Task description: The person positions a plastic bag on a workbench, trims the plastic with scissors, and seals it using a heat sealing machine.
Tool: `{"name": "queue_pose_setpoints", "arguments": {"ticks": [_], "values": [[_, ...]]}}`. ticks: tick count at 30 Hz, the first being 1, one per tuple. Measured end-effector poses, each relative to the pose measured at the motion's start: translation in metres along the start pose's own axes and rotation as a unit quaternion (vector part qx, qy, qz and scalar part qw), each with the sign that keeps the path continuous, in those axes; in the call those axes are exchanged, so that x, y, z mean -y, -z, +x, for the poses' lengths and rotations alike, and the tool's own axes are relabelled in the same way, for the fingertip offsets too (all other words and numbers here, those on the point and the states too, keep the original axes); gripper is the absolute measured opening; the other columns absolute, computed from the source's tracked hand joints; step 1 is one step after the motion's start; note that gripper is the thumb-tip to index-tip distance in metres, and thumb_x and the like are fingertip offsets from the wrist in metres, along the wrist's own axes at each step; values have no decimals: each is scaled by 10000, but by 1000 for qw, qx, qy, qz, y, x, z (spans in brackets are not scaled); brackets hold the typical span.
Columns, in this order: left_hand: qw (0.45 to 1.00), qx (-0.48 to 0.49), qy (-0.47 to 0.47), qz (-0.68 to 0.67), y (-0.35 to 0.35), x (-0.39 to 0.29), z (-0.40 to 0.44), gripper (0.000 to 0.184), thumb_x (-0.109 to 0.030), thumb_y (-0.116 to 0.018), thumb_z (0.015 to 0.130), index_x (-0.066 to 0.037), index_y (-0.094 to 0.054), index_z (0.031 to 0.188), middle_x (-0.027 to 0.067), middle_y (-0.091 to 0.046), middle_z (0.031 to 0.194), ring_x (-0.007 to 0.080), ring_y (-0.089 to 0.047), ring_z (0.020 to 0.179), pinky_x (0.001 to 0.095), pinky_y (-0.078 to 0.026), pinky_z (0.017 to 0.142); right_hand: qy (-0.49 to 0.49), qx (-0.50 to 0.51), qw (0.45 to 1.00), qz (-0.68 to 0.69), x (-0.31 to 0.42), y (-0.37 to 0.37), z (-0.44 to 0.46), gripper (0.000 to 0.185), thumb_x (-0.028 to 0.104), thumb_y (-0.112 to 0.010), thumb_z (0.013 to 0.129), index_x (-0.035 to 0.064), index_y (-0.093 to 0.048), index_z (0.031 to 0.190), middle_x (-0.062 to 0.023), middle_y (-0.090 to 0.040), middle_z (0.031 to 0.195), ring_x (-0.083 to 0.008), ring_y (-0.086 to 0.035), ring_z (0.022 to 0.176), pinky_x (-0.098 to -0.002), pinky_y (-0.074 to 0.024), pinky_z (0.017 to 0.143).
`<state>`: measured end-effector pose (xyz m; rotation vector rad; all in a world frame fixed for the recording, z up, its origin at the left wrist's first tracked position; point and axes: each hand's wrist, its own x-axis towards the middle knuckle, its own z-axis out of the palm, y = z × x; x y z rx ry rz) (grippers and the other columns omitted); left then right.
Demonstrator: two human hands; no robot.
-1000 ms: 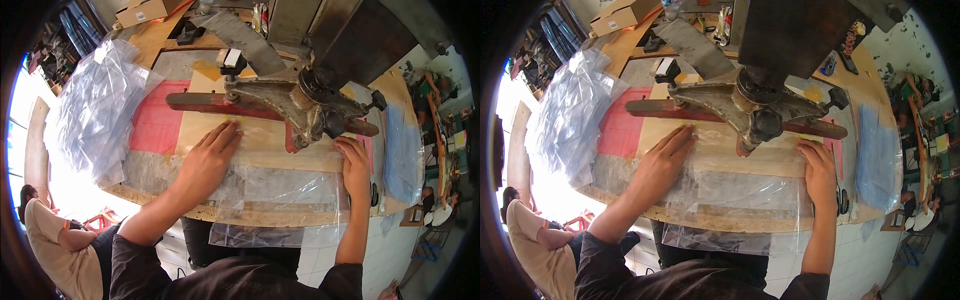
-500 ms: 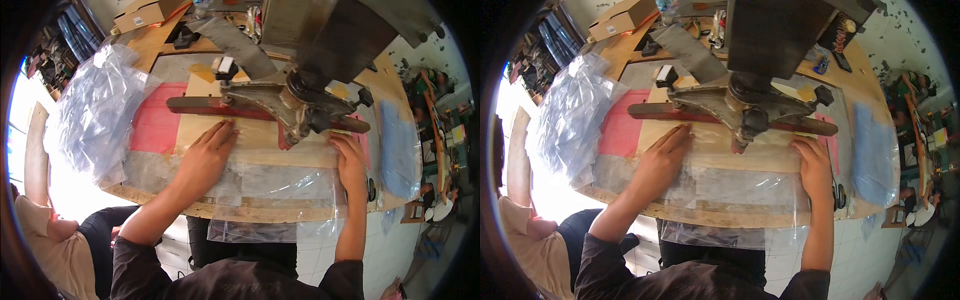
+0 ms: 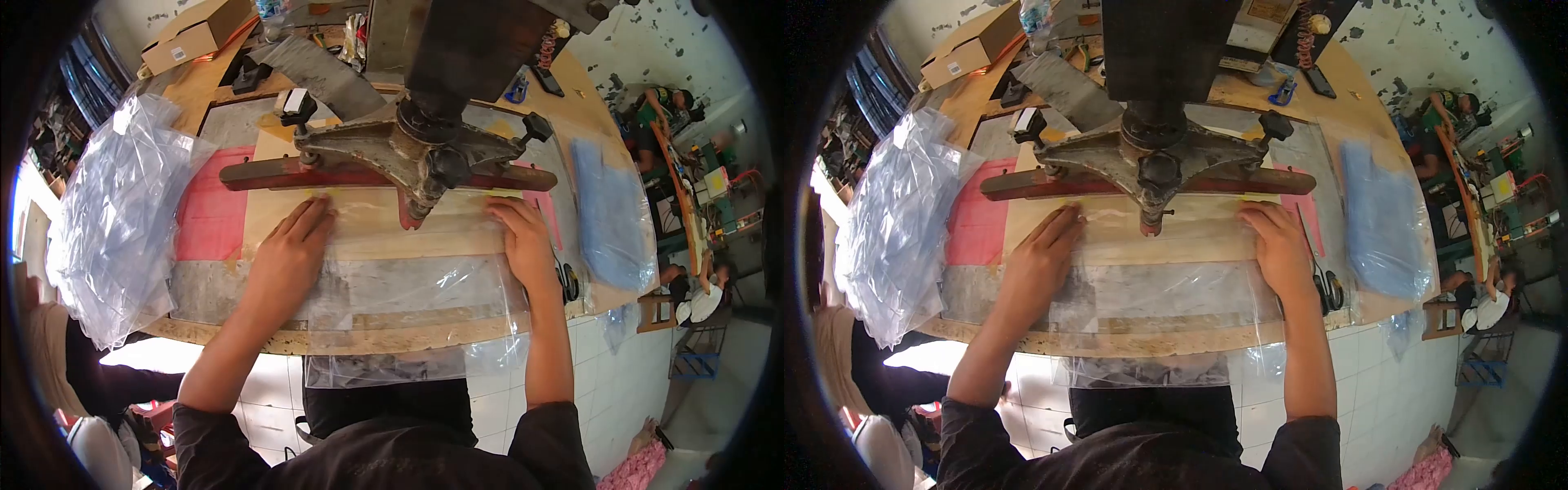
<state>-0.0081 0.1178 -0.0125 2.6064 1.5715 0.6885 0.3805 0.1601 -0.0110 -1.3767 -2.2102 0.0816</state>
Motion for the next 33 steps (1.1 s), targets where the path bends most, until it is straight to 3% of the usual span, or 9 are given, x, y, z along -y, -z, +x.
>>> {"name": "queue_pose_setpoints", "arguments": {"ticks": [12,30,33], "values": [[1000,-15,-13,-1,-1,2,-2,445,16,-658,860,47,-670,1303,204,-637,1441,346,-603,1362,433,-531,1109,6,-20,999,47,-1,0,1,311,-101,-576,889,13,-731,1134,-126,-727,1239,-363,-647,1197,-449,-519,1033],[1000,-18,-13,-3,-6,3,-4,396,-30,-657,916,44,-674,1305,217,-627,1459,356,-600,1364,435,-527,1115,-10,-19,998,58,3,-1,-3,307,-92,-596,887,10,-730,1144,-134,-726,1235,-368,-651,1194,-454,-524,1033],[1000,-17,-4,5,-7,5,-3,447,-18,-670,913,-11,-667,1360,158,-609,1510,338,-604,1363,435,-554,1083,1,-18,999,44,3,0,-1,304,-94,-594,888,10,-730,1140,-131,-725,1243,-367,-651,1198,-453,-525,1032]]}}
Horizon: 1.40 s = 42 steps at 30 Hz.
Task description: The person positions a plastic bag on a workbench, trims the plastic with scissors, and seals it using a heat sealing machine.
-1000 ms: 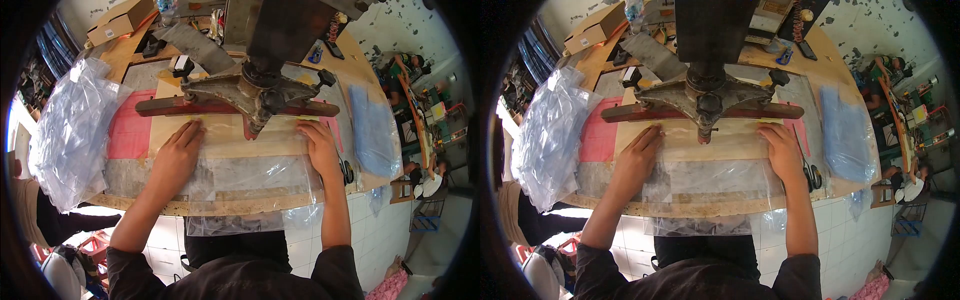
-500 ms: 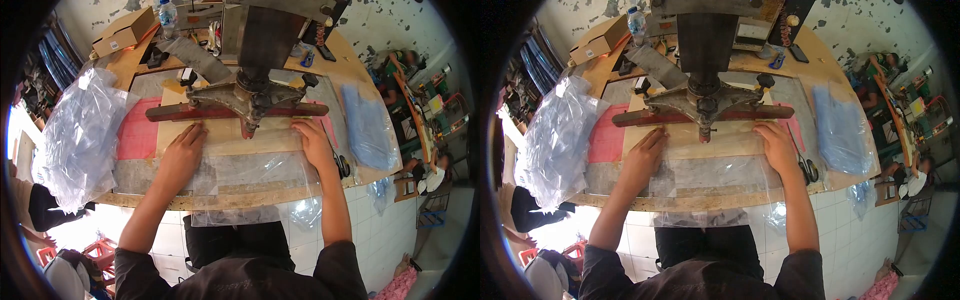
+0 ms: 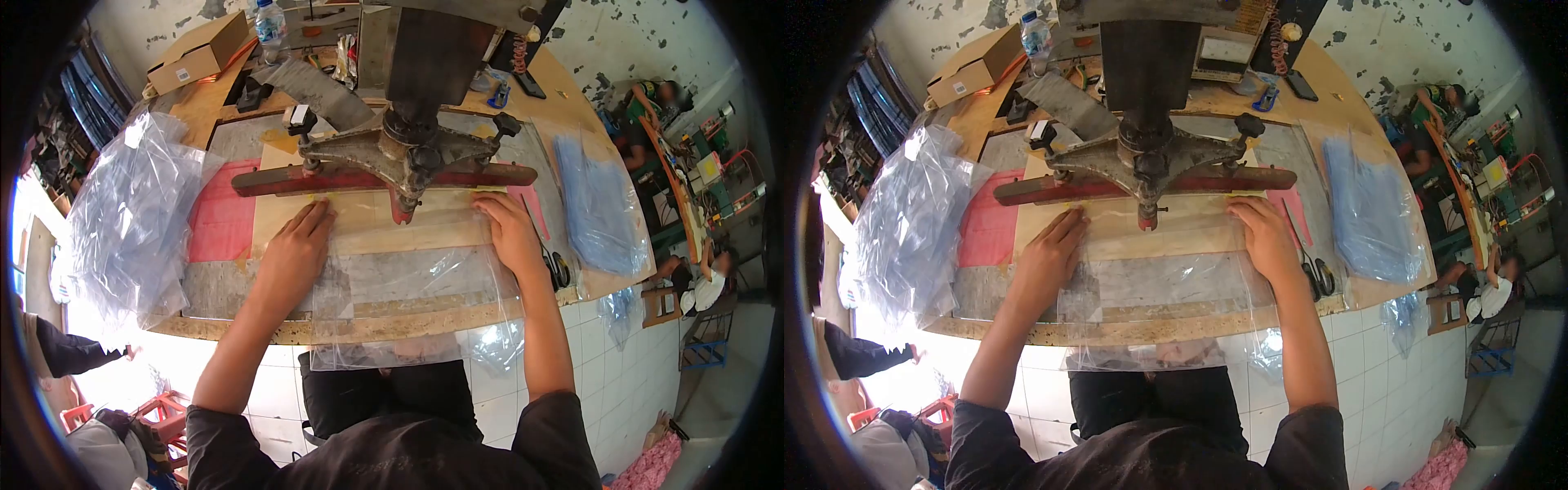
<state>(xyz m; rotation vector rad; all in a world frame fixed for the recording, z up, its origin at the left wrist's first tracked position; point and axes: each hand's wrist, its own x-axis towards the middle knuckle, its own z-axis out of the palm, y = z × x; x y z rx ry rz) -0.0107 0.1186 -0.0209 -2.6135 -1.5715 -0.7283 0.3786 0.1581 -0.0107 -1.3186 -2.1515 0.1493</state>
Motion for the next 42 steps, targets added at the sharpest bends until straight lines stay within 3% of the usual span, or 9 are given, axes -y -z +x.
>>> {"name": "queue_pose_setpoints", "arguments": {"ticks": [12,18,20,33,36,42], "values": [[1000,8,-5,-11,4,-1,1,428,-17,-668,895,45,-663,1319,223,-624,1465,359,-583,1389,443,-518,1132,-16,-3,1000,25,0,-2,1,293,-100,-606,891,2,-730,1137,-138,-728,1233,-370,-655,1186,-446,-534,1017],[1000,7,2,-20,5,-2,1,411,-35,-672,909,31,-671,1315,217,-630,1454,356,-588,1382,442,-519,1129,2,-16,1000,9,0,-2,0,285,-106,-596,886,-7,-729,1118,-152,-727,1208,-382,-661,1168,-453,-538,1008],[1000,-7,5,-2,1,-1,0,440,-22,-675,907,-46,-681,1346,142,-618,1505,314,-618,1352,423,-564,1060,5,-16,1000,9,1,-1,0,282,-101,-599,885,-7,-728,1118,-157,-726,1201,-385,-662,1165,-457,-540,1003],[1000,5,-9,6,6,0,-6,476,-39,-664,921,-40,-650,1396,147,-588,1533,324,-594,1377,435,-546,1083,16,-32,999,-5,4,3,-12,316,-62,-633,902,20,-750,1185,-164,-735,1217,-388,-683,1138,-454,-564,969],[999,41,20,-22,16,-5,-12,467,-53,-637,960,-50,-630,1427,142,-575,1553,331,-575,1401,433,-522,1118,9,-17,1000,14,4,9,-16,329,-34,-643,932,46,-759,1230,-170,-731,1266,-381,-682,1188,-432,-572,972],[995,20,60,-76,28,-23,-57,395,-53,-577,1035,-42,-643,1424,133,-562,1578,337,-511,1473,496,-408,1224,-36,16,995,94,19,32,-53,355,116,-690,1010,24,-717,1352,-139,-675,1454,-324,-567,1430,-412,-469,1161]]}}
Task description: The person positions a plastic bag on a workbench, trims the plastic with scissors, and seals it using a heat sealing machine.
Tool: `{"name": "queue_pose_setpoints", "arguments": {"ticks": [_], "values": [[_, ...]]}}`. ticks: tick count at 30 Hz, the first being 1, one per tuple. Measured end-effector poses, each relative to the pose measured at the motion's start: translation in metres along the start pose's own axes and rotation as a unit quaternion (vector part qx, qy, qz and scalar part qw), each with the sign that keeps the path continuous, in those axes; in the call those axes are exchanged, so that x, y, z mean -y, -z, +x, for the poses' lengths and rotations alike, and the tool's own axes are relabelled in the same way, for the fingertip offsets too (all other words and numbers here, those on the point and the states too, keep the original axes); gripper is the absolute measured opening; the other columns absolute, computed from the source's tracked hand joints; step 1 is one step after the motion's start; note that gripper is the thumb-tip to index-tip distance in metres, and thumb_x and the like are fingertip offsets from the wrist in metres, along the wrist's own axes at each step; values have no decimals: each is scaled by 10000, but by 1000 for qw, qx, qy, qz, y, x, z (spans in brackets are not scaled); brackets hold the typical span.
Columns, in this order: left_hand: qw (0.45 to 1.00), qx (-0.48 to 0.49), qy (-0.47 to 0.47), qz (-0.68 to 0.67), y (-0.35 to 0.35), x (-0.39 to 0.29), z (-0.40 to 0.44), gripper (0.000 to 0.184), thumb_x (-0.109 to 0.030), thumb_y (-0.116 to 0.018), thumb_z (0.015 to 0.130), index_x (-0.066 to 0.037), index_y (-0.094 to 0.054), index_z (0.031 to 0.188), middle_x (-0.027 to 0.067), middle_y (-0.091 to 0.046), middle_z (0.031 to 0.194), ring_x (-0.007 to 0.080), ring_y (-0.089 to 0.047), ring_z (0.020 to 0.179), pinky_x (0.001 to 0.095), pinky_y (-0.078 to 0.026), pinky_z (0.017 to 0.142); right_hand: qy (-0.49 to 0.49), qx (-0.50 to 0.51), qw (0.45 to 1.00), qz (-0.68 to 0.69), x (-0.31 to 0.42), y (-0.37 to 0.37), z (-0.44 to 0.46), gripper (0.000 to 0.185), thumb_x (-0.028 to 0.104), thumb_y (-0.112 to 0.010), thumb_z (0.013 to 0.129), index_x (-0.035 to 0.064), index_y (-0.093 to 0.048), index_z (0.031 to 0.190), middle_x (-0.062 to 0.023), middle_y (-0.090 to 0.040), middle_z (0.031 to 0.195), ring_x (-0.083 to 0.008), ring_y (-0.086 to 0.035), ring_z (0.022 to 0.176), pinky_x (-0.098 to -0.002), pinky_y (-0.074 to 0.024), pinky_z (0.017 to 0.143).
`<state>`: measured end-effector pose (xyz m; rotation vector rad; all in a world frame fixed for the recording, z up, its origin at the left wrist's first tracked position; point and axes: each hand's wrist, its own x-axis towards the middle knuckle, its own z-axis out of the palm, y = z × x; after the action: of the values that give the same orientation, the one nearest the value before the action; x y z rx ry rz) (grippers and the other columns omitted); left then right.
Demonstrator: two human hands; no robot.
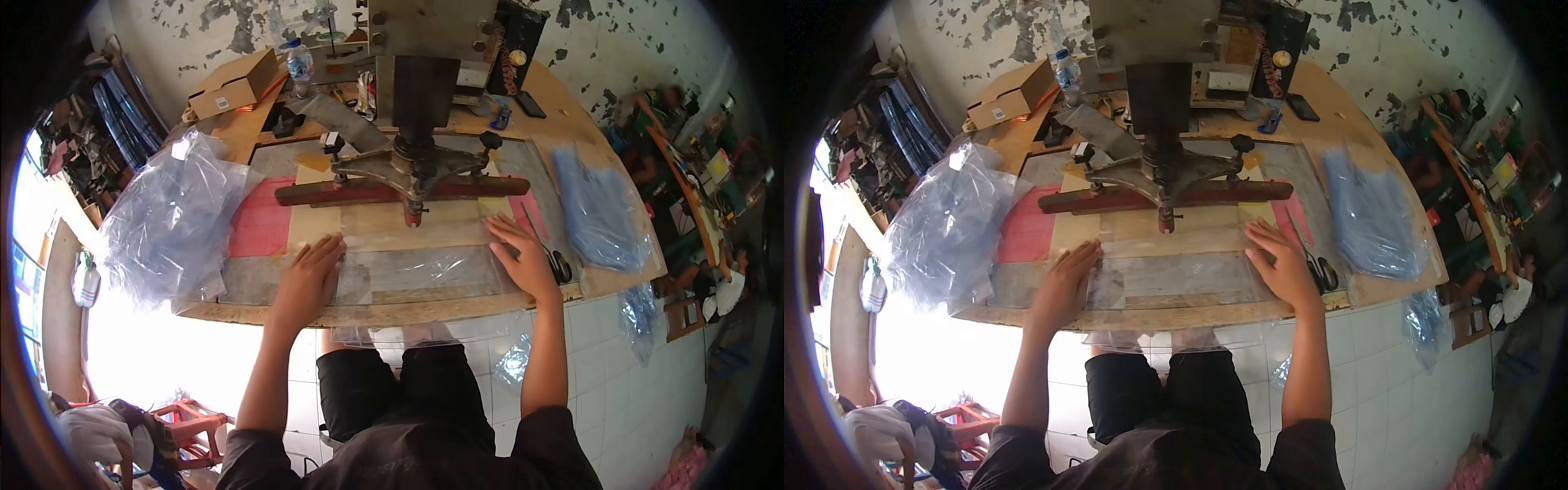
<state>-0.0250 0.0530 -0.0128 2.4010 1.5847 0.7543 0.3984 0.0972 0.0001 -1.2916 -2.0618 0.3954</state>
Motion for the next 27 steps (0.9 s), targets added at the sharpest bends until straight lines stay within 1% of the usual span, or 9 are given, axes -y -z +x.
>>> {"name": "queue_pose_setpoints", "arguments": {"ticks": [2,3,5,7,10,12,19,24,27], "values": [[999,-32,11,0,-6,-1,-16,360,-88,-607,1014,-16,-677,1360,136,-607,1530,343,-538,1451,553,-390,1221,-25,34,998,37,5,4,-17,377,147,-685,1020,6,-705,1368,-126,-665,1483,-301,-538,1472,-415,-438,1193],[999,-34,18,5,-6,-4,-21,360,-88,-607,1014,-16,-677,1360,136,-607,1530,343,-538,1451,553,-390,1221,-19,39,998,42,7,1,-22,377,147,-685,1020,6,-705,1368,-126,-665,1483,-301,-538,1472,-415,-438,1193],[997,-78,25,-2,-11,-13,-28,349,-98,-606,1021,-27,-690,1352,124,-619,1520,331,-535,1458,573,-346,1241,8,-5,1000,-18,11,-8,-32,392,181,-692,1020,6,-707,1371,-127,-653,1501,-304,-542,1471,-435,-387,1231],[995,-89,42,-6,-12,-15,-28,326,-112,-615,1022,-38,-714,1324,113,-635,1504,311,-538,1458,573,-323,1255,7,-21,999,-41,14,-13,-34,381,171,-718,1001,12,-725,1347,-122,-674,1473,-308,-554,1458,-450,-399,1221],[993,-111,45,-8,-12,-16,-30,284,-61,-624,1017,-45,-734,1279,112,-668,1464,299,-555,1449,571,-315,1262,7,-65,998,-16,15,-13,-36,346,126,-757,965,6,-751,1289,-128,-727,1382,-313,-608,1396,-443,-432,1194],[990,-124,54,-26,-12,-16,-30,243,-78,-643,1007,-58,-757,1221,95,-690,1436,285,-573,1432,563,-324,1260,11,-72,997,-21,16,-14,-37,327,127,-754,967,3,-757,1270,-128,-734,1368,-311,-624,1375,-437,-448,1177],[989,-141,42,-11,-11,-16,-33,225,-84,-657,997,-57,-771,1189,91,-718,1389,277,-611,1388,538,-369,1235,6,-109,994,-6,12,-15,-43,266,176,-775,965,12,-784,1174,-110,-764,1300,-301,-672,1293,-433,-488,1099],[984,-170,46,-11,-11,-18,-33,212,-86,-664,996,-58,-786,1167,91,-770,1271,277,-670,1308,514,-424,1192,1,-121,993,0,13,-16,-44,241,177,-776,965,14,-793,1142,-111,-776,1269,-291,-688,1270,-422,-495,1093],[983,-177,46,-13,-12,-18,-33,201,-88,-666,997,-57,-789,1153,91,-777,1249,277,-680,1291,507,-436,1176,2,-126,992,-1,13,-16,-44,222,170,-777,963,17,-797,1123,-106,-782,1251,-285,-694,1260,-416,-498,1088]]}}
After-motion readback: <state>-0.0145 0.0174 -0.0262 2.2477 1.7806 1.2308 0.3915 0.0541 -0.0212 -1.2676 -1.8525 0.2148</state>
